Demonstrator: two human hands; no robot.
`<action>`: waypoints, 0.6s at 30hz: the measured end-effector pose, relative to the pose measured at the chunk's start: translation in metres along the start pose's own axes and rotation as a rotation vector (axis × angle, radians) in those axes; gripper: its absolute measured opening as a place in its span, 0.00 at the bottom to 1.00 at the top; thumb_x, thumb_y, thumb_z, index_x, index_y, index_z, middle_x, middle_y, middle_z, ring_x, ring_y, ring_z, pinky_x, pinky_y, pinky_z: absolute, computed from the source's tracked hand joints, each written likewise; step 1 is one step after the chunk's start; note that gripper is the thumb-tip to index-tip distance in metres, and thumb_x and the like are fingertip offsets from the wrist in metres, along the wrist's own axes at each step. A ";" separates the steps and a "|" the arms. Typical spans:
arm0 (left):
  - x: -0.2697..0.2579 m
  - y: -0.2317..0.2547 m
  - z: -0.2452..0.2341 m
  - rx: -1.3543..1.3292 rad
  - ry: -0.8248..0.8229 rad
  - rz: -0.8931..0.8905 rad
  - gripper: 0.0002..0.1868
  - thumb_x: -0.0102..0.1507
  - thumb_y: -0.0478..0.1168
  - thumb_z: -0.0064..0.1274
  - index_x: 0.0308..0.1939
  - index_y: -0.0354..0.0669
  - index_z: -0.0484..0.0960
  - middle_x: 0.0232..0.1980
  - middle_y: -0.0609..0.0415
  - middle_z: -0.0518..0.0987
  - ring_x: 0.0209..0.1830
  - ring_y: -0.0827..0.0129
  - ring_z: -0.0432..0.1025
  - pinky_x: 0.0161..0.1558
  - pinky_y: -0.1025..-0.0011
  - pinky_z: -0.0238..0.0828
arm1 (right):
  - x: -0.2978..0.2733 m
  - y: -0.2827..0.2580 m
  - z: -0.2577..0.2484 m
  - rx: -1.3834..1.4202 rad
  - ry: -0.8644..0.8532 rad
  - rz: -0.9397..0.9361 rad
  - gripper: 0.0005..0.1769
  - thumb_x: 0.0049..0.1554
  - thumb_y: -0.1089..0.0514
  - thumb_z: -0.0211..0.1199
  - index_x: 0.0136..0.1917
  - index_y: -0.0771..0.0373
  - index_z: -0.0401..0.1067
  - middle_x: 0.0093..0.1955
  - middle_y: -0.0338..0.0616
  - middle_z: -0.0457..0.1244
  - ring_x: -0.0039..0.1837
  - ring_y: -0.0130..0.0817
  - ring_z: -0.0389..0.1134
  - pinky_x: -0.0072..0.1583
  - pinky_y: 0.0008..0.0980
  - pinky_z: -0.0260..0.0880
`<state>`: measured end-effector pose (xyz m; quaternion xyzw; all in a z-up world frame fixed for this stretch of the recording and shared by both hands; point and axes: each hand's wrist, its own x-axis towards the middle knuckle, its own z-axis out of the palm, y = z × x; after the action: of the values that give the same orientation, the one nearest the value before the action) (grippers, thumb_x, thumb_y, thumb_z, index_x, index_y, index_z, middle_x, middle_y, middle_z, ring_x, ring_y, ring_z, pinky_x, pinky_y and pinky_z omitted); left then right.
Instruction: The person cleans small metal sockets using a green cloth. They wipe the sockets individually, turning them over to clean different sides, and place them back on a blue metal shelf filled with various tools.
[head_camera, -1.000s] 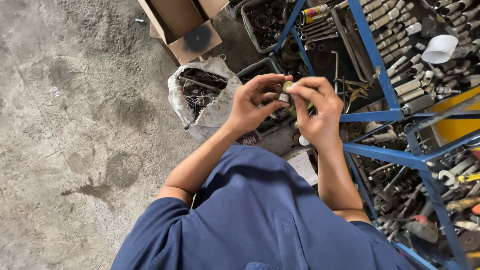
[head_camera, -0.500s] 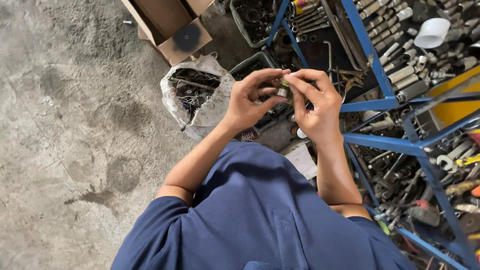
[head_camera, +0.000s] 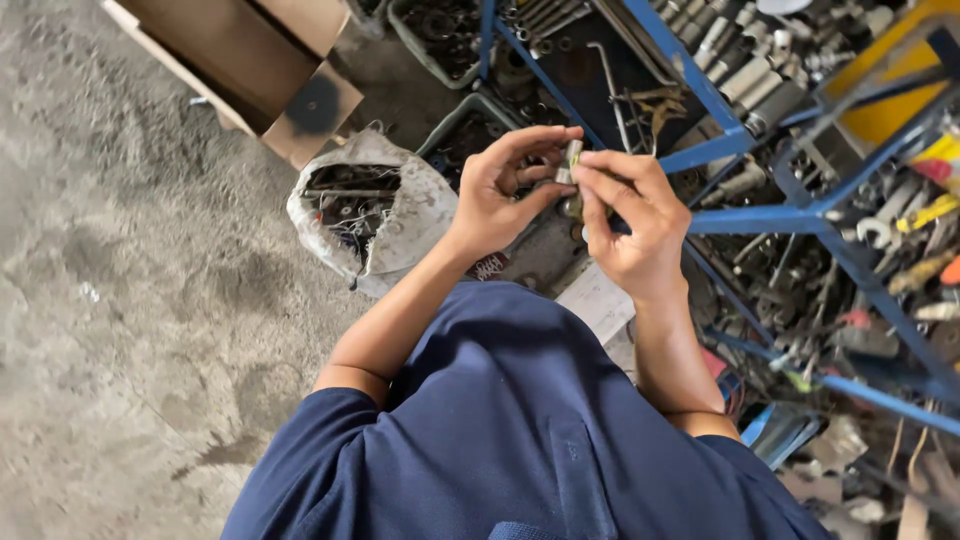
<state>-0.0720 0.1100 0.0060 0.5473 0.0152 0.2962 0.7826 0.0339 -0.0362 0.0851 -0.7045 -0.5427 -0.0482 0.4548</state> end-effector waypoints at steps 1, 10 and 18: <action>0.003 -0.001 0.002 -0.006 -0.016 -0.009 0.31 0.64 0.16 0.58 0.70 0.35 0.72 0.72 0.49 0.75 0.63 0.73 0.72 0.65 0.70 0.78 | -0.002 -0.001 -0.002 -0.010 0.011 0.012 0.12 0.61 0.73 0.68 0.57 0.65 0.78 0.59 0.46 0.68 0.58 0.43 0.72 0.60 0.36 0.74; 0.014 -0.019 0.033 -0.071 -0.178 -0.077 0.28 0.66 0.16 0.57 0.69 0.32 0.73 0.70 0.47 0.75 0.64 0.71 0.72 0.67 0.68 0.78 | -0.030 0.001 -0.025 -0.111 0.128 0.155 0.14 0.60 0.75 0.66 0.57 0.65 0.79 0.58 0.46 0.68 0.59 0.43 0.72 0.61 0.36 0.75; 0.016 -0.030 0.067 -0.107 -0.340 -0.199 0.28 0.65 0.16 0.58 0.68 0.31 0.73 0.70 0.46 0.75 0.60 0.72 0.73 0.65 0.66 0.81 | -0.061 -0.001 -0.049 -0.223 0.255 0.274 0.11 0.61 0.74 0.66 0.56 0.65 0.79 0.58 0.46 0.70 0.59 0.42 0.73 0.59 0.34 0.75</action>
<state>-0.0218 0.0542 0.0118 0.5428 -0.0790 0.1208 0.8274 0.0289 -0.1144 0.0804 -0.8058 -0.3711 -0.1345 0.4414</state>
